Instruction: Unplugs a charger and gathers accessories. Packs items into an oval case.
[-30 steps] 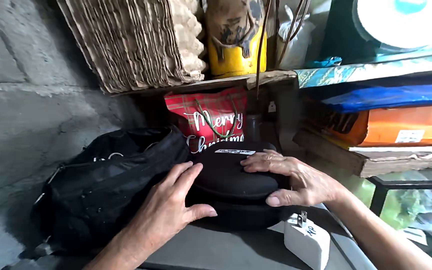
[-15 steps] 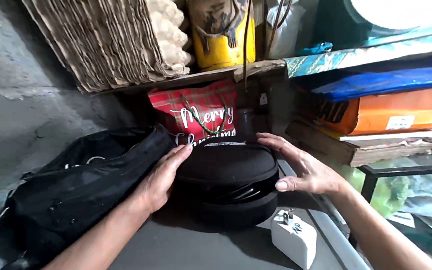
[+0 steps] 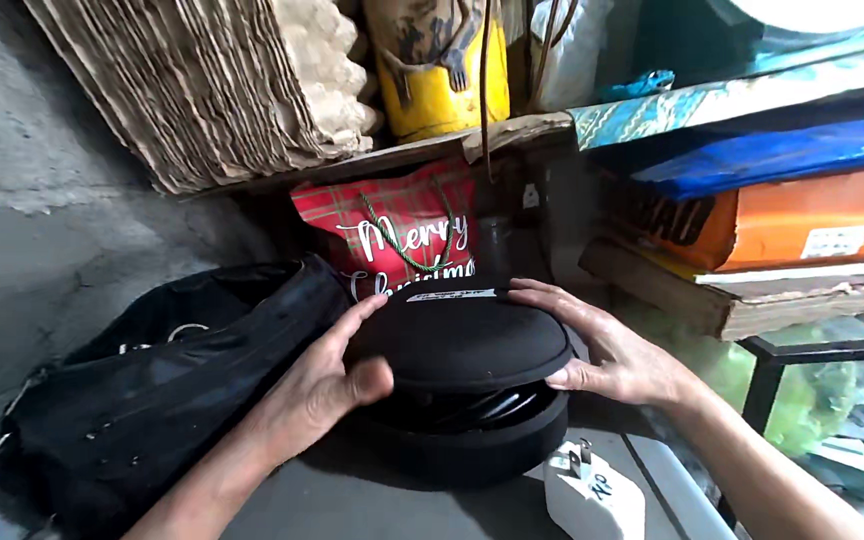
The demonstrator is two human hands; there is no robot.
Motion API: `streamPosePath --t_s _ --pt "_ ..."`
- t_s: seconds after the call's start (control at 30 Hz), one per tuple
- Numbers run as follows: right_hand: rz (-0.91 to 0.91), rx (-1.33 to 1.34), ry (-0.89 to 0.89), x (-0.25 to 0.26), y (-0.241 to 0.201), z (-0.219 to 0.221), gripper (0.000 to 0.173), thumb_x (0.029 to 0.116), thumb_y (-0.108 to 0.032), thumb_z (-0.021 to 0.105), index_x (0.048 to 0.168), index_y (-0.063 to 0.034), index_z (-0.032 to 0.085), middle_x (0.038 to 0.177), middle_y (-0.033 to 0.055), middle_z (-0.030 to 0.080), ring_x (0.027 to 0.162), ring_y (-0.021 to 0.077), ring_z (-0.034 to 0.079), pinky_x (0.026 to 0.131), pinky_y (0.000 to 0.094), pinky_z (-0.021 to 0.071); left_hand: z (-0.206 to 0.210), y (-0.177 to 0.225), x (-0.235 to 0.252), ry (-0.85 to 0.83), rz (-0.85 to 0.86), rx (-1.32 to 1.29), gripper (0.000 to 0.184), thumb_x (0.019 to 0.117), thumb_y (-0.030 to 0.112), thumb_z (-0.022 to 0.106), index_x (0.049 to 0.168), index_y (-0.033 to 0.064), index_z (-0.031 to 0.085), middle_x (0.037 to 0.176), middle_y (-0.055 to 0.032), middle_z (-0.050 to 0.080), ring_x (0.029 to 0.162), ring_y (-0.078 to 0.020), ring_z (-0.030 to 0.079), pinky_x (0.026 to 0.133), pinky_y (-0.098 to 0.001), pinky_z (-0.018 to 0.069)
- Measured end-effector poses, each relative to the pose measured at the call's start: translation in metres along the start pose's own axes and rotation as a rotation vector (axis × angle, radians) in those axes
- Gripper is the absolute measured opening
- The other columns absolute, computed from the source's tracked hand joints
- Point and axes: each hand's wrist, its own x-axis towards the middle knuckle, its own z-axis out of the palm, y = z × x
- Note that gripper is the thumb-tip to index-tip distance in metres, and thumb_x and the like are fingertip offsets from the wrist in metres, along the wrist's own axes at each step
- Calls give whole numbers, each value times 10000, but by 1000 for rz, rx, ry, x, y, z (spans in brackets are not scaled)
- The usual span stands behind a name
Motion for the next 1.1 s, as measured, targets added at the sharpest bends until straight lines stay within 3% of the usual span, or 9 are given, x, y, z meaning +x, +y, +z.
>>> streamPosePath --t_s 0.1,0.2,0.3,0.53,0.67,0.77,0.87,0.97,1.1 --pt "-114 -202 77 19 -12 1 559 923 -457 598 1292 -46 685 1312 94 689 1278 212 614 1060 545 460 -2 -7 -2 -8 97 169 1239 645 896 647 1543 74 414 1457 -69 569 1326 -82 539 1093 -315 477" --pt "-154 -200 121 40 -13 1 365 873 -210 590 1181 -72 729 1121 4 740 1054 35 674 919 258 554 5 -10 5 158 157 254 917 688 700 770 1354 85 626 1416 -98 589 1289 -144 572 1054 -353 499" --pt "-135 -68 89 46 -13 -1 351 846 -147 620 1174 -72 722 1094 -42 732 1024 -39 656 904 156 544 10 -6 7 179 134 213 821 654 588 849 1300 123 643 1250 -4 674 1155 -47 629 995 -274 534" --pt "-92 8 16 34 -11 2 428 837 -242 684 1221 -55 702 1258 4 687 1212 44 601 1044 253 495 9 -2 -1 65 302 233 705 807 616 662 1345 160 668 1500 -58 539 1384 -125 496 1099 -321 464" --pt "-89 -7 -33 27 -13 8 502 785 -243 738 1244 -48 680 1323 44 655 1298 132 555 1092 384 457 22 2 -5 186 373 380 730 784 689 676 1266 142 713 1406 -106 614 1330 -212 553 1073 -391 483" --pt "-128 -17 -59 25 -10 5 544 776 -284 775 1252 -39 678 1331 57 656 1326 143 543 1116 366 446 29 6 -1 240 420 435 639 749 590 742 1153 94 745 1205 -48 726 1159 -131 663 988 -310 543" --pt "-73 -63 -167 28 -12 -8 824 756 -531 827 1393 -61 599 1394 71 616 1343 142 531 1121 319 445 26 7 2 199 452 421 608 733 537 757 1130 76 751 1173 -35 741 1137 -84 673 980 -255 541" --pt "77 -123 -267 38 -24 -17 1003 678 -504 895 1518 -129 495 1456 105 569 1347 242 529 1106 441 452 24 8 6 216 443 385 629 763 587 758 1149 91 742 1170 -10 732 1125 -38 660 966 -225 543" --pt "-72 -115 -210 42 -29 -15 1038 728 -767 694 1515 -119 501 1441 68 592 1336 183 542 1101 429 465 18 8 12 226 434 362 621 814 599 719 1191 106 725 1181 16 720 1105 -16 653 957 -223 544"
